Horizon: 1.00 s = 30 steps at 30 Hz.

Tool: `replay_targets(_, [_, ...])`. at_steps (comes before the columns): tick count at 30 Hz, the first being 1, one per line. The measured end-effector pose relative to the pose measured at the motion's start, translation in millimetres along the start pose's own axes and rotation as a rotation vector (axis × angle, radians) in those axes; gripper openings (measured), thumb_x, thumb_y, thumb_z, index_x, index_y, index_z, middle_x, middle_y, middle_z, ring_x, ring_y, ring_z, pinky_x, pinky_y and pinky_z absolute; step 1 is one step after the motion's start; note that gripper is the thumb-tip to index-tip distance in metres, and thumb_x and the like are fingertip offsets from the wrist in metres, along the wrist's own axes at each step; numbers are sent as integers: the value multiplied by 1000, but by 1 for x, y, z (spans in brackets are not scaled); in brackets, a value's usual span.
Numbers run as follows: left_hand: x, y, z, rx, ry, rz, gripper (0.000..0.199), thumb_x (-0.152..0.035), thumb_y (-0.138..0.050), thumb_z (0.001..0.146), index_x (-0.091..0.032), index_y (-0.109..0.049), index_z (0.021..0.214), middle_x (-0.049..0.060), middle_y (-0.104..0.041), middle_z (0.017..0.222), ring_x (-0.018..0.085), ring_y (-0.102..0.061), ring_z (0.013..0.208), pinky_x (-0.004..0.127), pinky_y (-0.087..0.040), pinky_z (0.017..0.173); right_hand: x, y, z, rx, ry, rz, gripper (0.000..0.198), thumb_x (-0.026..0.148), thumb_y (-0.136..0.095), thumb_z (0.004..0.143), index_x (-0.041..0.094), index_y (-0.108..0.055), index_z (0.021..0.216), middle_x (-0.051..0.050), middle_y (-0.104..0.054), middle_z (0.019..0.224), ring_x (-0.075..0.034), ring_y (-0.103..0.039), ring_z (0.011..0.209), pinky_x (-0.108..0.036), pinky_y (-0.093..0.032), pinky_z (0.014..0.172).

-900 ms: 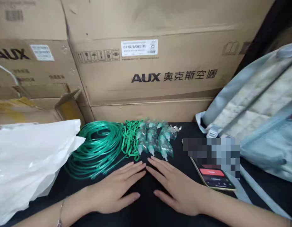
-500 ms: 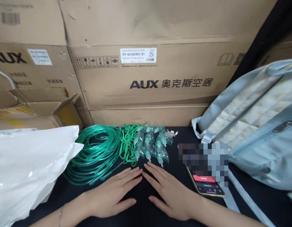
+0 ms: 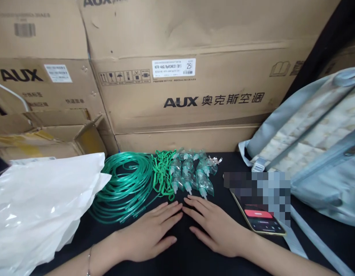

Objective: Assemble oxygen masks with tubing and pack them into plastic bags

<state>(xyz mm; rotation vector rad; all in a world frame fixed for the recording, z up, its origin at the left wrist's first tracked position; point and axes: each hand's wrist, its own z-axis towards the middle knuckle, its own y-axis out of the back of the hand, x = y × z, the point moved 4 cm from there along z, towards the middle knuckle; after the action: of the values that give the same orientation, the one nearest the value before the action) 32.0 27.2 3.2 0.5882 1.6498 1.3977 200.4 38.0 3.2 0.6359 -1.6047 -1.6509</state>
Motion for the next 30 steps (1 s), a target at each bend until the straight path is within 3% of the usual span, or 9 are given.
replay_targets(8, [2,0,2,-1,12,59,51,-34,-36,89,-16,-28,136,10,-25,144,20,-18,133,42,-22,107,-1,-1,-2,-36,19,6,44,32,-39,88,11,-46,126,-15,-44,132,-26,-34,126,-41,-32,103])
replay_targets(15, [0,2,4,-27,-4,135,43,-35,-42,87,-17,-45,126,8,-40,138,21,-29,130,39,-30,105,-1,-3,-3,-37,16,10,44,32,-37,89,11,-46,126,-15,-44,132,-26,-33,126,-42,-33,102])
replay_targets(21, [-1,4,2,-89,-42,111,36,-33,-45,86,-19,-51,119,8,-46,133,22,-36,126,40,-34,103,0,-1,-3,-29,12,4,42,32,-36,89,12,-47,124,-14,-45,131,-26,-34,125,-41,-34,100])
replay_targets(26, [-1,7,2,-113,-39,81,29,-31,-45,86,-19,-57,110,8,-55,123,21,-46,118,37,-37,99,3,-1,-3,-83,30,-71,38,29,-38,87,13,-51,119,-14,-54,119,-27,-43,116,-42,-38,93])
replay_targets(30, [-3,10,3,-143,-39,113,22,-26,-46,86,-19,-59,103,6,-61,110,20,-54,104,35,-43,91,8,-1,-3,-131,60,-128,30,26,-40,87,14,-57,108,-12,-59,98,-22,-52,97,-35,-42,81])
